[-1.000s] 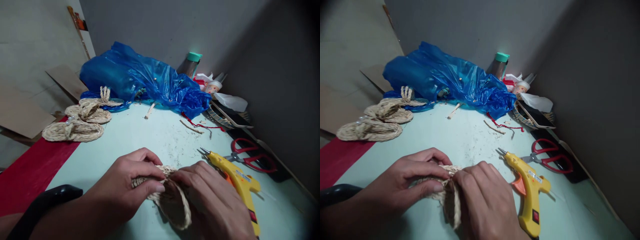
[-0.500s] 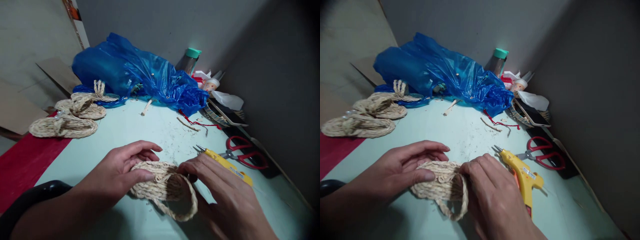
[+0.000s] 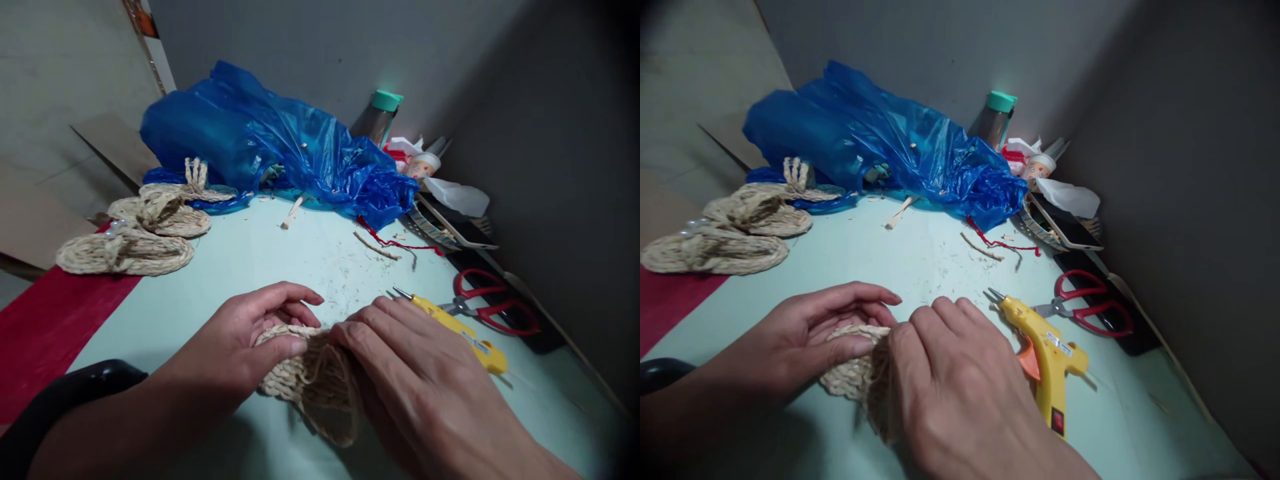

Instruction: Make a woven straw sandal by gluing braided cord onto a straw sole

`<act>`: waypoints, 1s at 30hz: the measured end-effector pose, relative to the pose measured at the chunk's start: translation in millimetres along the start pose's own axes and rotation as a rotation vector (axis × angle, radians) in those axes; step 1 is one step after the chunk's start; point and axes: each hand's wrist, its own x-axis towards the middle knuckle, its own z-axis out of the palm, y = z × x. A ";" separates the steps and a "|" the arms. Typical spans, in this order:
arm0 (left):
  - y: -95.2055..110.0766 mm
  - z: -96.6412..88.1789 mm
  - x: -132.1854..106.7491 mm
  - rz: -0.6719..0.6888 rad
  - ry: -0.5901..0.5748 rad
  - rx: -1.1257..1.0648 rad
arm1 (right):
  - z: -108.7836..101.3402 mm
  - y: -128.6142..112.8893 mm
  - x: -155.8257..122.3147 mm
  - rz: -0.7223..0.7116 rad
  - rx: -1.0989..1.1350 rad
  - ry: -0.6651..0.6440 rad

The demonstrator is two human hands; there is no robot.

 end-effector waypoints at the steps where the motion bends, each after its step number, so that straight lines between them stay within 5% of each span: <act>1: -0.5 -0.5 0.3 -0.003 -0.007 0.004 | 0.3 -1.2 0.8 0.002 0.004 -0.017; 21: 2.0 9.4 2.0 -0.135 -0.026 0.045 | 9.8 -17.6 6.0 -0.061 -0.122 0.135; 30: 5.0 13.5 -1.8 -0.056 -0.054 0.098 | 10.1 -27.4 -4.4 0.041 -0.167 0.211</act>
